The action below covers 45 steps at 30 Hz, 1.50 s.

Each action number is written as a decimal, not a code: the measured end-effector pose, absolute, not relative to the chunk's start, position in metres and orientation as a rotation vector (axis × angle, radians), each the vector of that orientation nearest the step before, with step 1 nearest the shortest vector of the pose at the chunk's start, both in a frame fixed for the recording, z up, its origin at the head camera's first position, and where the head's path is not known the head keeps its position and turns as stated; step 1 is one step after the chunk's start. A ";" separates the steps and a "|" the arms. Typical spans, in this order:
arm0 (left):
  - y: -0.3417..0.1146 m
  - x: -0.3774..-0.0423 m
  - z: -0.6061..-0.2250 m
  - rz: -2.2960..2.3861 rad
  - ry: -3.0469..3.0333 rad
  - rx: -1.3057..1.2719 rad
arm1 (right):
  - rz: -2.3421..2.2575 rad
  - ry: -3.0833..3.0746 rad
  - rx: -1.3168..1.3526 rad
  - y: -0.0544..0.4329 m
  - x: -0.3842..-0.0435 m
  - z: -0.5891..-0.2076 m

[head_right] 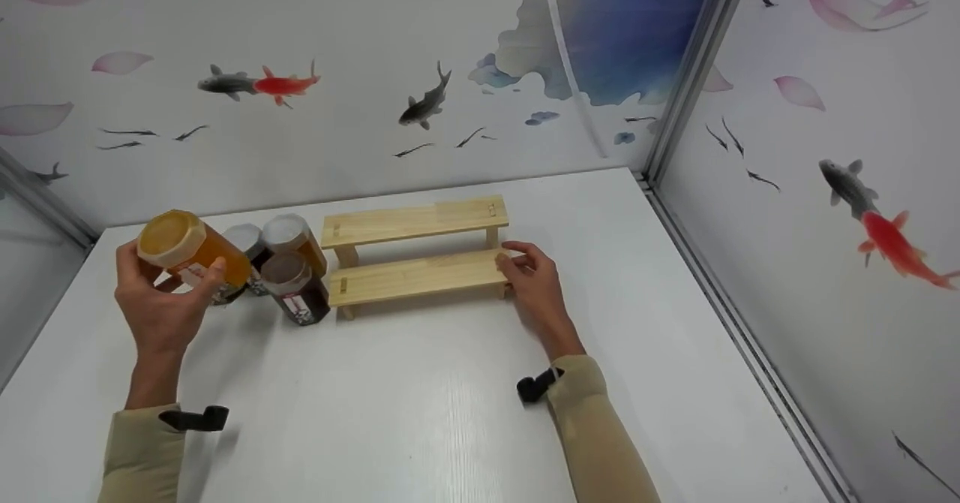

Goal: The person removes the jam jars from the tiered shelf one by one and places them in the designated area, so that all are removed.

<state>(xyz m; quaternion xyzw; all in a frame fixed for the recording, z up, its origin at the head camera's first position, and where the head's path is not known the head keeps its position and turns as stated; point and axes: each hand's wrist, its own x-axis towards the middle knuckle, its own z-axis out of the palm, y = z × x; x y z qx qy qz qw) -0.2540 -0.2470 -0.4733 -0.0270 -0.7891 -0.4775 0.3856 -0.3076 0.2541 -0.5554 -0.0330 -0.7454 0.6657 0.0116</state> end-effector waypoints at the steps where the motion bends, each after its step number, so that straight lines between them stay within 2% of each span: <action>1: -0.250 -0.253 -0.475 -1.218 -2.022 -0.052 | 2.071 -2.327 -0.101 0.254 -0.308 -0.555; 8: -0.265 -0.250 -0.495 -1.286 -2.178 -0.006 | 2.115 -2.292 -0.114 0.254 -0.309 -0.557; 18: -0.266 -0.256 -0.531 -1.325 -2.448 -0.084 | 2.083 -2.338 -0.130 0.253 -0.306 -0.556; 32: -0.268 -0.255 -0.529 -1.441 -2.474 -0.011 | 2.099 -2.355 -0.137 0.251 -0.308 -0.554; 45: -0.266 -0.256 -0.528 -1.450 -2.449 -0.072 | 2.030 -2.433 -0.143 0.258 -0.311 -0.544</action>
